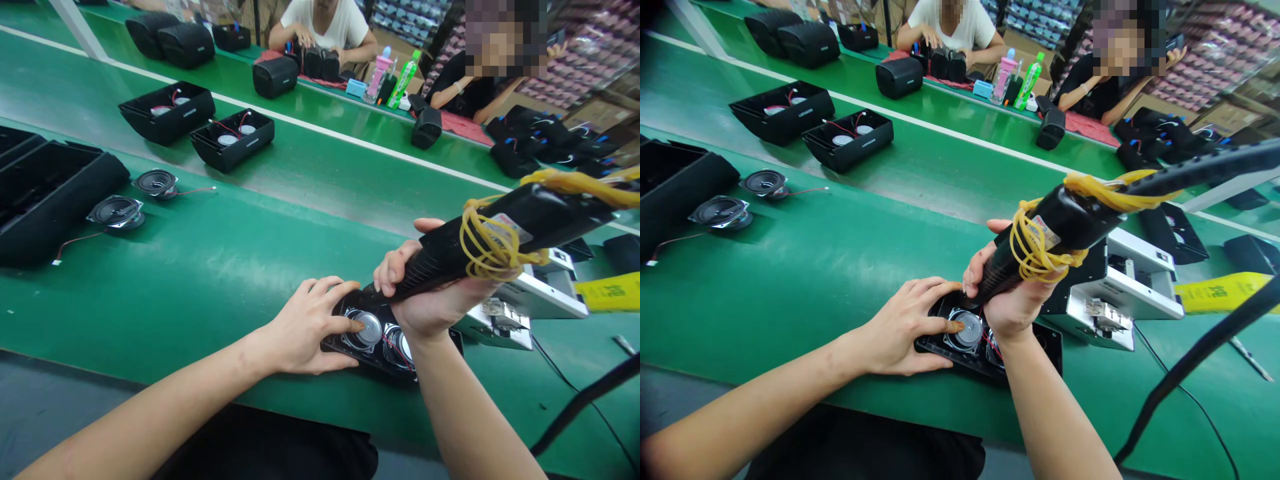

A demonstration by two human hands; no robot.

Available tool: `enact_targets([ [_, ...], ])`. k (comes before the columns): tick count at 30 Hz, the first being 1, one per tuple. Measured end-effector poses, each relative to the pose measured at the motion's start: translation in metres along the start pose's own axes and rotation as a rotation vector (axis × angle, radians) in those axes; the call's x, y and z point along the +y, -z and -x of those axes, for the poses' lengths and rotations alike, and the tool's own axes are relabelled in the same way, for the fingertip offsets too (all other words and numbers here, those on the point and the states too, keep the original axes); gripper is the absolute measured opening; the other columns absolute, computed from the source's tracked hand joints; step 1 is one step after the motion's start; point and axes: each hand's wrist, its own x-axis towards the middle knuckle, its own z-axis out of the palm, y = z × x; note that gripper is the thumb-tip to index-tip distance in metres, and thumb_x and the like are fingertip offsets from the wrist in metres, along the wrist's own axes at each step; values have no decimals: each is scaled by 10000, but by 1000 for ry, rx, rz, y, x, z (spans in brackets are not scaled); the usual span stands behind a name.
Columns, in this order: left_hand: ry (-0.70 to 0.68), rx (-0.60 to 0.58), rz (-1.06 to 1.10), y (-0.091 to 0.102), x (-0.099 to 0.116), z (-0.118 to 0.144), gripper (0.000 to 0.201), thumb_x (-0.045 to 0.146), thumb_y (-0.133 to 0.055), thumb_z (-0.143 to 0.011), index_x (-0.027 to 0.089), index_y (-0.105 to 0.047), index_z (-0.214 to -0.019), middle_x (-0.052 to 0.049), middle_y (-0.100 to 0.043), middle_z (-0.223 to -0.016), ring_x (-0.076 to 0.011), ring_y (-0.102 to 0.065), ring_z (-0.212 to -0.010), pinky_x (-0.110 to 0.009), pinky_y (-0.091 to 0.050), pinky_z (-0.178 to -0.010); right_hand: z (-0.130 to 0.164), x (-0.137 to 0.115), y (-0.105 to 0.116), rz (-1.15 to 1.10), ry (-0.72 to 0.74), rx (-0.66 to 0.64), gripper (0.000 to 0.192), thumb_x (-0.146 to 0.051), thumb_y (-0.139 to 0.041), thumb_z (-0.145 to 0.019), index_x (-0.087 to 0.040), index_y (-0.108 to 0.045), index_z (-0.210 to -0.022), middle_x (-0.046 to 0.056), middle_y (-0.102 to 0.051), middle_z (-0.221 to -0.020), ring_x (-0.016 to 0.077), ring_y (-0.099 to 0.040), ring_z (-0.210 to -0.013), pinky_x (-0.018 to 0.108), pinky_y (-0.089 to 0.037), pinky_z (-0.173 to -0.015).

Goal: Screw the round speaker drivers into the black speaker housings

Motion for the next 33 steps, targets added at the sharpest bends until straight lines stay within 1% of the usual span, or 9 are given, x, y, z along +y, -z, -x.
enact_targets([
  [5, 3, -1, 4, 0, 0, 0, 510, 586, -835, -863, 299, -799, -1283, -169, -470, -1644, -442, -472, -1453, -630, -426, -1139, 1, 1, -3, 37, -10, 38, 709, -916, -543, -874, -262, -693, -1102, -59, -556, -545, 141, -424, -351, 276, -360, -357],
  [8, -3, 4, -7, 0, 0, 0, 491, 587, -824, -874, 295, -803, -1268, -167, -467, -1637, -430, -463, -1457, -622, -414, -1155, 3, 3, -3, 52, -11, 12, 720, -934, -507, -880, -260, -664, -1077, -67, -552, -553, 131, -429, -349, 264, -373, -359],
  [12, -20, 0, -20, 1, 0, 0, 493, 577, -817, -884, 285, -797, -1281, -184, -452, -1621, -436, -447, -1456, -623, -401, -1160, 8, 7, -3, 55, -19, -51, 743, -969, -534, -838, -263, -646, -1041, -71, -550, -585, 120, -430, -356, 252, -376, -357],
  [16, -32, -5, -24, 2, 0, -2, 492, 561, -822, -884, 283, -790, -1289, -185, -467, -1583, -443, -443, -1447, -633, -395, -1158, 10, 10, -3, 8, -28, -73, 749, -969, -554, -826, -255, -648, -1032, -70, -548, -584, 113, -416, -354, 236, -352, -339],
  [24, -35, 0, -27, 2, 2, -1, 495, 535, -837, -875, 274, -779, -1292, -192, -466, -1574, -448, -450, -1436, -637, -413, -1132, 10, 18, 0, -33, -59, -93, 764, -969, -521, -846, -242, -626, -1052, -70, -520, -542, 108, -401, -347, 224, -356, -355],
  [29, -25, -6, -17, 1, 1, 0, 488, 511, -845, -865, 288, -771, -1293, -180, -469, -1567, -453, -443, -1442, -648, -417, -1127, 12, 22, 0, -31, -69, -110, 743, -944, -577, -837, -238, -631, -1063, -59, -538, -568, 110, -412, -358, 231, -353, -356],
  [33, -31, 2, -5, -1, -1, 4, 506, 483, -858, -844, 283, -739, -1293, -171, -443, -1571, -446, -427, -1446, -657, -411, -1147, 13, 19, -2, -26, -54, -113, 741, -911, -557, -886, -231, -651, -1166, -46, -559, -617, 116, -437, -384, 248, -373, -380],
])
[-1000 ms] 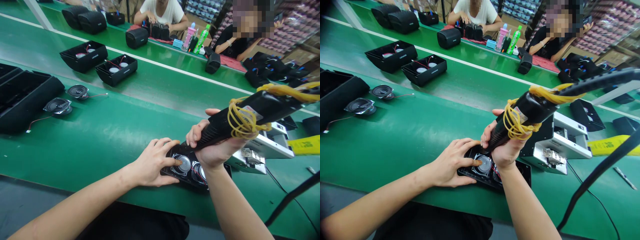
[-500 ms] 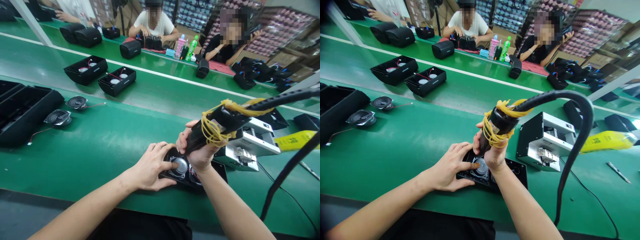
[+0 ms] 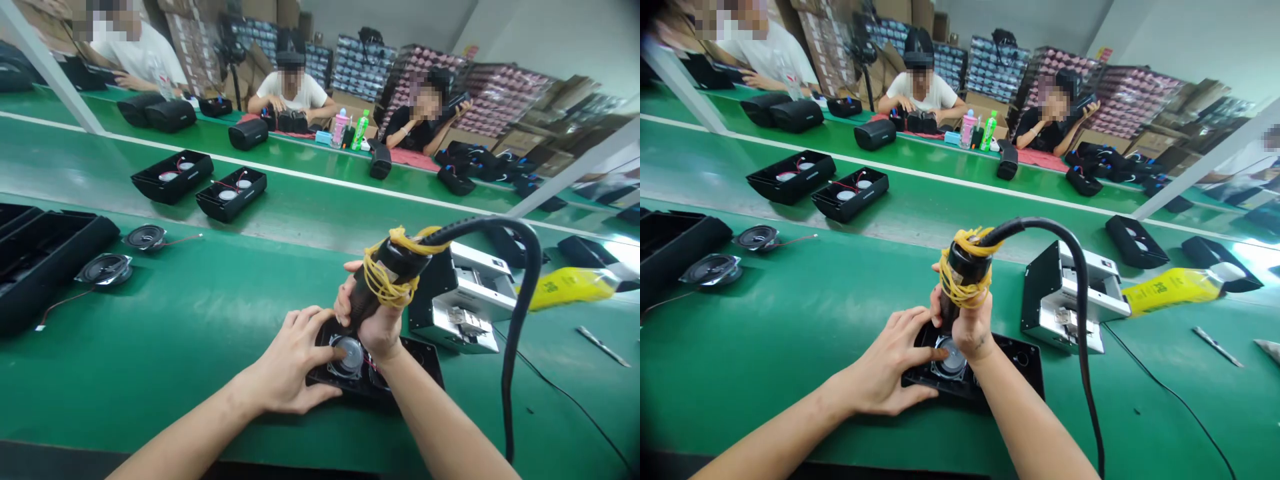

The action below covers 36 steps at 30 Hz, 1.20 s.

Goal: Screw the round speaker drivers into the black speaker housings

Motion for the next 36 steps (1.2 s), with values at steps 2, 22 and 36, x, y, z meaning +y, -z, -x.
enact_targets([
  [2, -12, 1, 20, -1, 1, 1, 536, 472, -863, -832, 268, -706, -1302, -174, -422, -1576, -439, -421, -1443, -665, -407, -1167, -1, -12, 1, -17, 22, 11, 729, -883, -576, -902, -247, -658, -1249, -37, -583, -656, 124, -464, -418, 256, -395, -401],
  [22, -151, 13, -408, 20, 6, -13, 656, 424, -690, -909, 310, -548, -1539, -99, -465, -1677, -406, -489, -1471, -641, -384, -1207, 10, -149, 160, 489, 600, 661, 767, -977, -509, -801, -246, -631, -997, -73, -514, -506, 138, -399, -329, 251, -344, -317],
  [36, -271, -159, -308, -16, 20, -55, 462, 302, -741, -906, 323, -660, -1361, -97, -448, -1709, -410, -446, -1534, -715, -281, -1242, 35, -122, 170, 462, 563, 650, 746, -945, -536, -833, -224, -631, -999, -58, -547, -542, 134, -440, -333, 232, -351, -326],
])
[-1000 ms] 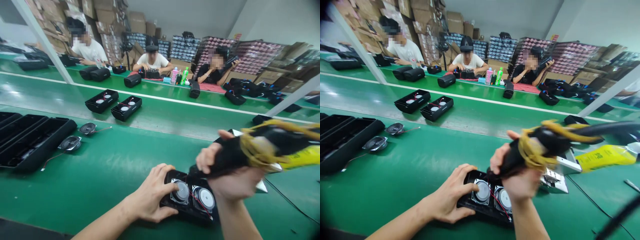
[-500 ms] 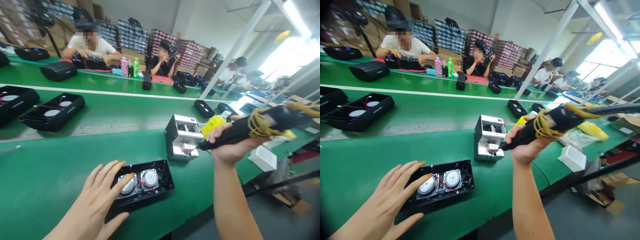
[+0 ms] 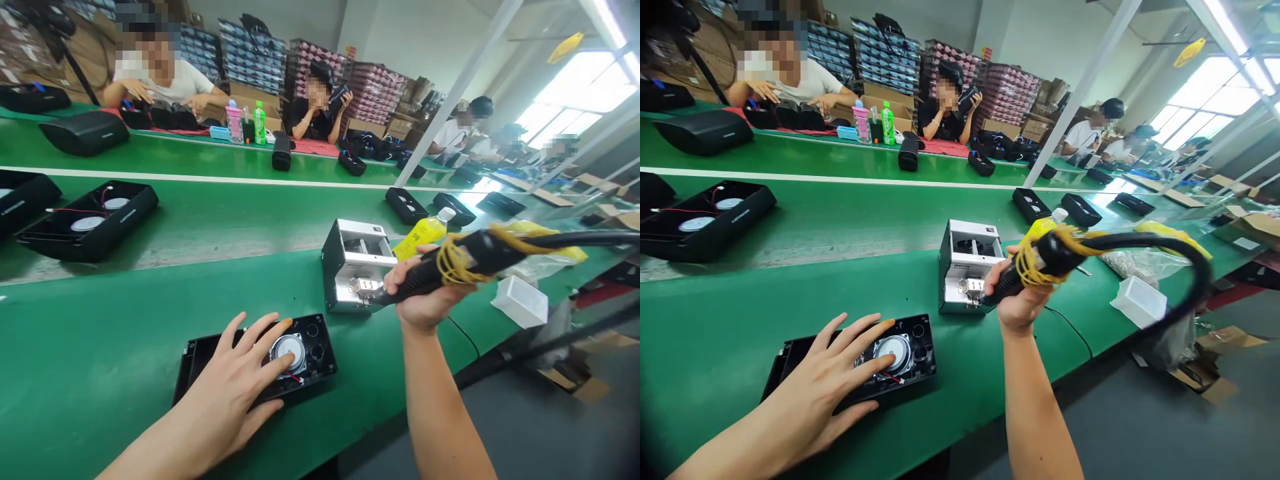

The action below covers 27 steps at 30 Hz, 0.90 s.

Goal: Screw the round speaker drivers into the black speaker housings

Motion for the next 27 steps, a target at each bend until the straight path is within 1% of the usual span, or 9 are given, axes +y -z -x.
enact_targets([
  [3, 16, -32, 69, 2, 2, -2, 266, 255, -667, -963, 331, -696, -1216, -44, -488, -1685, -353, -447, -1546, -690, -275, -1256, -3, 0, 5, -9, 27, -3, 757, -955, -486, -843, -227, -628, -996, -64, -539, -510, 135, -413, -309, 233, -340, -307],
  [6, 19, -65, 109, 5, 5, -3, 161, 304, -642, -1006, 332, -700, -1154, -4, -512, -1669, -334, -428, -1564, -675, -260, -1275, -11, -6, 8, -53, 104, 4, 743, -934, -429, -881, -243, -638, -1052, -75, -533, -500, 137, -395, -292, 236, -335, -295],
  [9, 29, -68, 100, 6, 6, -1, 271, 353, -647, -1015, 343, -670, -1285, -17, -467, -1704, -336, -408, -1575, -662, -294, -1268, -14, -6, 6, -59, 81, 9, 735, -942, -445, -875, -249, -635, -1032, -79, -521, -493, 135, -396, -290, 231, -332, -297],
  [12, 84, -16, 82, 6, 4, 5, 460, 401, -685, -991, 352, -604, -1440, -38, -362, -1765, -356, -383, -1586, -640, -335, -1252, -11, -2, 4, -39, 4, 7, 761, -978, -453, -838, -250, -621, -985, -80, -512, -499, 134, -397, -296, 234, -335, -297],
  [15, 134, 21, 62, 6, -1, 13, 568, 431, -742, -944, 384, -585, -1488, -29, -289, -1795, -399, -369, -1586, -657, -336, -1246, -12, -3, 2, -35, -19, -14, 782, -990, -457, -817, -254, -631, -1013, -83, -518, -504, 135, -397, -298, 238, -332, -301],
  [19, 159, -21, 23, 7, -4, 18, 637, 343, -804, -886, 377, -597, -1487, -65, -281, -1793, -427, -422, -1533, -658, -386, -1201, -17, -7, -5, -41, 31, 0, 800, -976, -436, -844, -245, -667, -1071, -88, -493, -502, 122, -389, -303, 233, -332, -318],
  [21, 169, -42, 2, 7, -3, 18, 662, 288, -812, -878, 374, -592, -1496, -79, -287, -1788, -422, -442, -1508, -642, -409, -1175, -18, -7, -10, -32, 19, -10, 791, -960, -432, -865, -228, -677, -1041, -81, -482, -516, 118, -399, -318, 232, -336, -326],
  [24, 169, -51, -4, 7, -1, 17, 680, 275, -818, -873, 381, -586, -1503, -80, -329, -1768, -410, -463, -1479, -626, -417, -1159, -18, -4, -14, -26, 3, -39, 764, -934, -422, -892, -223, -675, -1008, -71, -486, -527, 121, -415, -333, 237, -352, -336],
  [27, 162, -40, -2, 7, 0, 16, 663, 273, -810, -869, 381, -602, -1488, -76, -381, -1740, -403, -483, -1461, -620, -412, -1159, -17, -2, -14, -55, 21, -48, 743, -944, -473, -857, -237, -656, -990, -79, -484, -505, 123, -387, -316, 235, -318, -309],
])
